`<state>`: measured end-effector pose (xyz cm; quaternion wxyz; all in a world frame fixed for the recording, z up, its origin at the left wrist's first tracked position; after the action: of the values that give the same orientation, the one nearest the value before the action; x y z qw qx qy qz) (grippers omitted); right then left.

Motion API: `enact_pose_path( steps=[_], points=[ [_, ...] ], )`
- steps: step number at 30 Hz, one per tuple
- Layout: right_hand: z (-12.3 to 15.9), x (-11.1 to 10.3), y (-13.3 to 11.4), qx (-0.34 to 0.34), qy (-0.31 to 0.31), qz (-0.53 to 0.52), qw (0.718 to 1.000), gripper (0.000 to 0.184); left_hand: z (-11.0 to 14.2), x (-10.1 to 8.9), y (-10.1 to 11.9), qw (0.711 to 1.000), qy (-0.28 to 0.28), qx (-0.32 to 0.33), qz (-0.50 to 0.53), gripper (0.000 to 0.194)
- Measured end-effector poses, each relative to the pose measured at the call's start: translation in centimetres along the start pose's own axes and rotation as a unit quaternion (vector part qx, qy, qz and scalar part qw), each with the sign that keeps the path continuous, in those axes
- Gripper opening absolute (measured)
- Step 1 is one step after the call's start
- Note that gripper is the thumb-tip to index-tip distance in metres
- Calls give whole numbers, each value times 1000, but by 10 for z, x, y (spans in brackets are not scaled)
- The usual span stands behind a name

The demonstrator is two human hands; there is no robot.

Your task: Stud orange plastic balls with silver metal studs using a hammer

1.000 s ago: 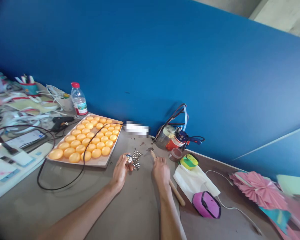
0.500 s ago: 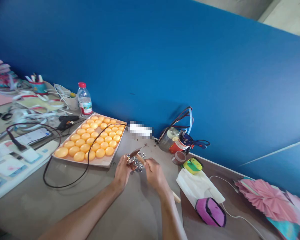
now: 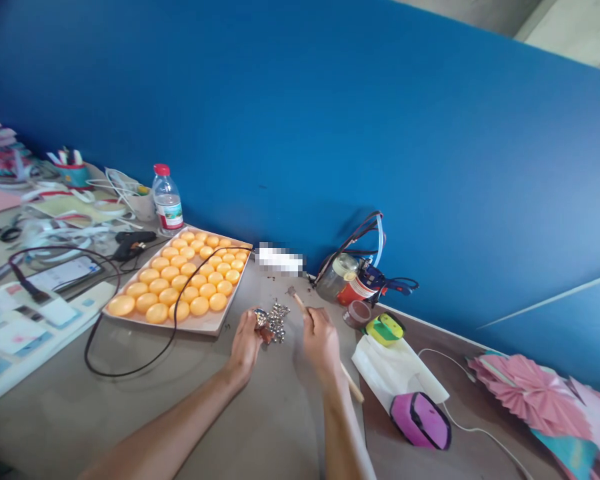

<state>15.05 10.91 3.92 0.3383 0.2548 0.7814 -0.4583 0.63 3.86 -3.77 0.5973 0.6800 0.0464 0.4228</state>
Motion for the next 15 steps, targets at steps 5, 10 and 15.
enact_pose_path(
  steps=[5,10,15],
  points=[
    [3,14,37,94,-4,153,984,23,3,-3,0,998,22,-37,-37,46],
    [7,20,47,79,13,217,973,17,4,1,2,999,5,-27,-22,44],
    [5,20,28,2,-20,44,999,24,2,-1,1,999,14,-25,-19,46]
  ],
)
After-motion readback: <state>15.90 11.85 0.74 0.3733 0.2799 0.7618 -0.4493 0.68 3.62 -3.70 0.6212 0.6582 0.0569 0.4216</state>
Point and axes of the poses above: each hand's wrist, its own z-axis away from the middle knuckle, its own x-axis out of the palm, y = z × x, the point moved 5 cm from there along -z, towards the middle knuckle, and after that the axes turned 8 degrees about x, right-handed, at the moved point
